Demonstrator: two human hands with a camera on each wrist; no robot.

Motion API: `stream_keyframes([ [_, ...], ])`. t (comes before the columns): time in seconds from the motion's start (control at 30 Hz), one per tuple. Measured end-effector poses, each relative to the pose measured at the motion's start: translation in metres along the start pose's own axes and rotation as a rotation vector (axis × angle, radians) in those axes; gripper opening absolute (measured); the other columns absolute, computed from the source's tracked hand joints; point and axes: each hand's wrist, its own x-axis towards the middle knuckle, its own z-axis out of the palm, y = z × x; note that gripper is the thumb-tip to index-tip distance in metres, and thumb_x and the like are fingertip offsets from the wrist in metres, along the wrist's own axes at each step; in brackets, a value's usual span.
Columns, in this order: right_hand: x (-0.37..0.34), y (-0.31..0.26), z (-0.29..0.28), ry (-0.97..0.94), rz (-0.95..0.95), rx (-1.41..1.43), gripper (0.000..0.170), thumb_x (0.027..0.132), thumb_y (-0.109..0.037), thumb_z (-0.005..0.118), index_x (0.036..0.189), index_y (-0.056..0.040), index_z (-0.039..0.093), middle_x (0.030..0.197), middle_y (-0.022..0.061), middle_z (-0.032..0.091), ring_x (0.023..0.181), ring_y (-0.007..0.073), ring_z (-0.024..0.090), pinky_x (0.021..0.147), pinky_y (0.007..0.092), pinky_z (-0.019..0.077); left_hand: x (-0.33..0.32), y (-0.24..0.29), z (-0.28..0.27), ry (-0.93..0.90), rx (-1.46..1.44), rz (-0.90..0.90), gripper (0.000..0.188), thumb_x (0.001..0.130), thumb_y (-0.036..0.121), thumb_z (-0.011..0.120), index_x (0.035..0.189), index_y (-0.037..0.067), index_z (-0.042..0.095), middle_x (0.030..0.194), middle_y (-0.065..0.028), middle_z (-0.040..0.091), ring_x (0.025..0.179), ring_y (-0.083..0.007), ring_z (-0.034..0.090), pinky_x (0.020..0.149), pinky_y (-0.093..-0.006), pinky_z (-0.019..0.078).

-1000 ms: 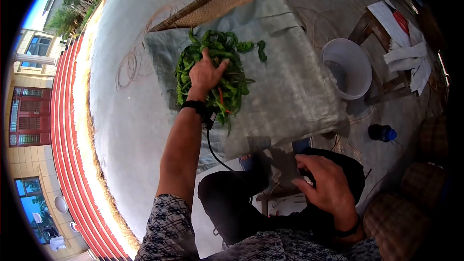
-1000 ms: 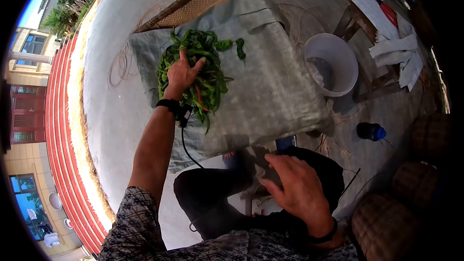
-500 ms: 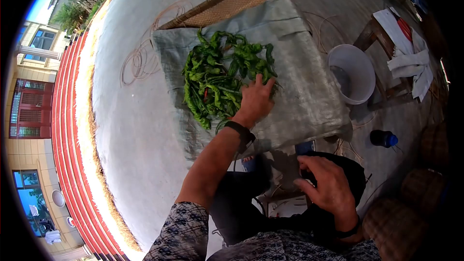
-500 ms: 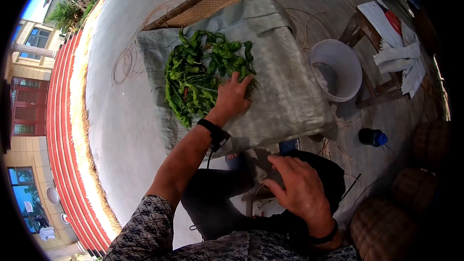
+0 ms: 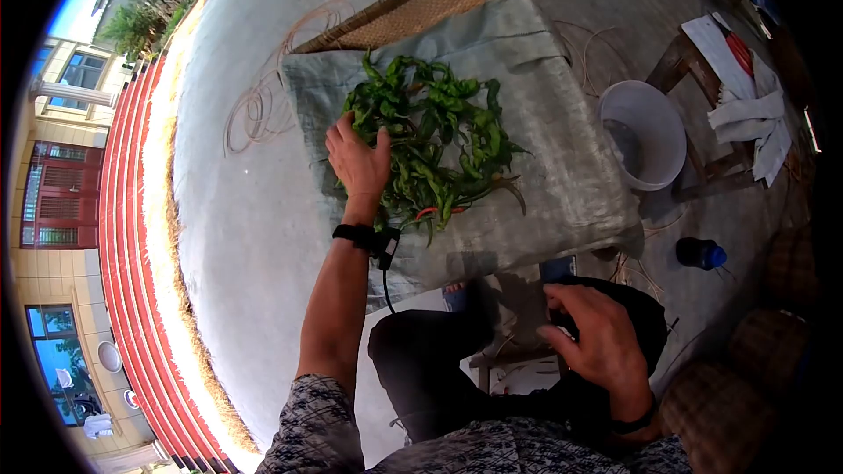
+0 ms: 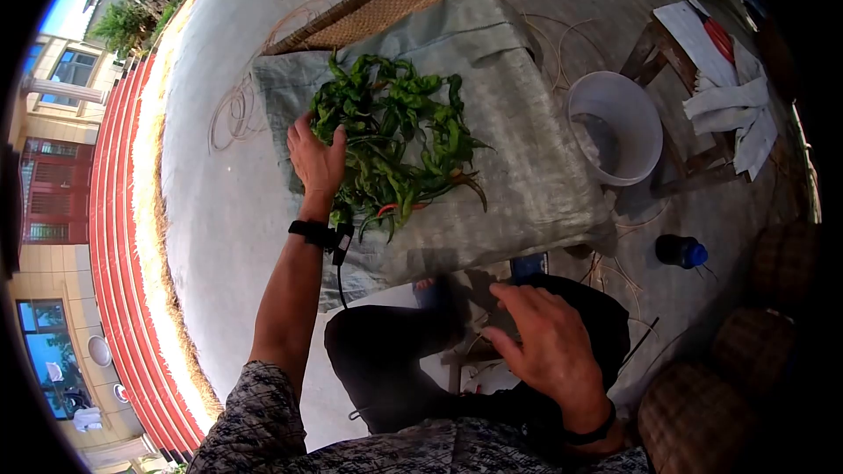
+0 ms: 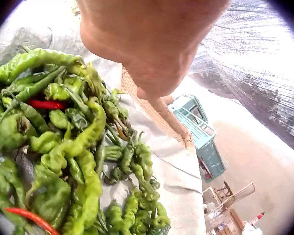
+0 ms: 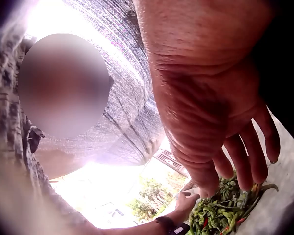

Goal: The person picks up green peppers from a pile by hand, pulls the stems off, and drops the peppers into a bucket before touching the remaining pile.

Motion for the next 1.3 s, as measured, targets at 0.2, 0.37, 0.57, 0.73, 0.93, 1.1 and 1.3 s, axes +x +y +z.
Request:
stream_keyframes([
  [0.2,0.002,-0.003,0.0,-0.005,0.0,0.002,0.051,0.083,-0.012,0.083,0.128,0.0013,0.063,0.105,0.0163,0.07,0.097,0.0354,0.068,0.084,0.0446,0.0543,0.01,-0.089,0.024,-0.464,0.047,-0.571,0.113,0.071,0.074,0.081,0.15,0.002,0.044,0.149,-0.0249,0.053,0.135,-0.0421,0.055,0.106,-0.053,0.0483],
  [0.37,0.005,-0.004,0.006,-0.005,-0.009,-0.017,0.052,0.083,-0.014,0.084,0.128,0.0003,0.063,0.106,0.0163,0.07,0.098,0.0355,0.068,0.084,0.0444,0.0544,0.029,-0.02,-0.016,-0.699,-0.007,-0.415,0.107,0.07,0.071,0.084,0.149,0.008,0.049,0.147,-0.023,0.057,0.137,-0.0414,0.054,0.106,-0.0555,0.0473],
  [0.57,0.006,-0.005,0.01,-0.031,0.006,-0.025,0.051,0.085,-0.018,0.082,0.129,-0.0016,0.062,0.106,0.0163,0.071,0.098,0.0358,0.068,0.084,0.0454,0.0544,0.001,-0.003,0.012,-0.538,0.024,-0.134,0.108,0.068,0.061,0.091,0.153,0.012,0.045,0.147,-0.0238,0.048,0.133,-0.0445,0.052,0.104,-0.0545,0.05],
  [0.73,0.006,-0.003,0.009,-0.031,0.03,-0.043,0.051,0.085,-0.018,0.082,0.129,-0.002,0.062,0.106,0.0163,0.071,0.098,0.0364,0.068,0.084,0.0457,0.0544,-0.009,-0.011,0.014,-0.509,-0.083,-0.209,0.11,0.067,0.052,0.095,0.155,0.013,0.042,0.141,-0.0219,0.046,0.128,-0.0443,0.054,0.101,-0.0546,0.0521],
  [0.93,0.01,-0.005,0.013,-0.053,0.008,-0.036,0.051,0.085,-0.018,0.082,0.129,-0.0019,0.062,0.107,0.016,0.07,0.099,0.0366,0.068,0.084,0.0454,0.0545,-0.031,0.018,0.007,-0.529,-0.309,0.016,0.09,0.069,0.024,0.095,0.147,0.016,0.051,0.136,-0.0144,0.051,0.122,-0.0384,0.06,0.098,-0.0477,0.0551],
  [1.1,0.011,-0.006,0.016,-0.057,0.007,-0.054,0.05,0.086,-0.018,0.082,0.129,-0.002,0.061,0.105,0.0157,0.07,0.098,0.0362,0.068,0.084,0.0454,0.0545,-0.034,0.033,0.005,-0.539,-0.457,0.243,0.084,0.068,0.011,0.09,0.144,0.016,0.054,0.137,-0.0134,0.051,0.122,-0.0394,0.06,0.099,-0.0454,0.0549],
  [1.3,0.015,-0.011,0.02,-0.05,-0.006,-0.058,0.05,0.086,-0.016,0.082,0.128,-0.002,0.061,0.104,0.0163,0.07,0.097,0.0358,0.069,0.082,0.0456,0.0546,-0.029,0.053,0.001,-0.605,-0.4,0.275,0.083,0.07,0.019,0.092,0.144,0.017,0.053,0.135,-0.0147,0.053,0.12,-0.0405,0.06,0.094,-0.0483,0.0562],
])
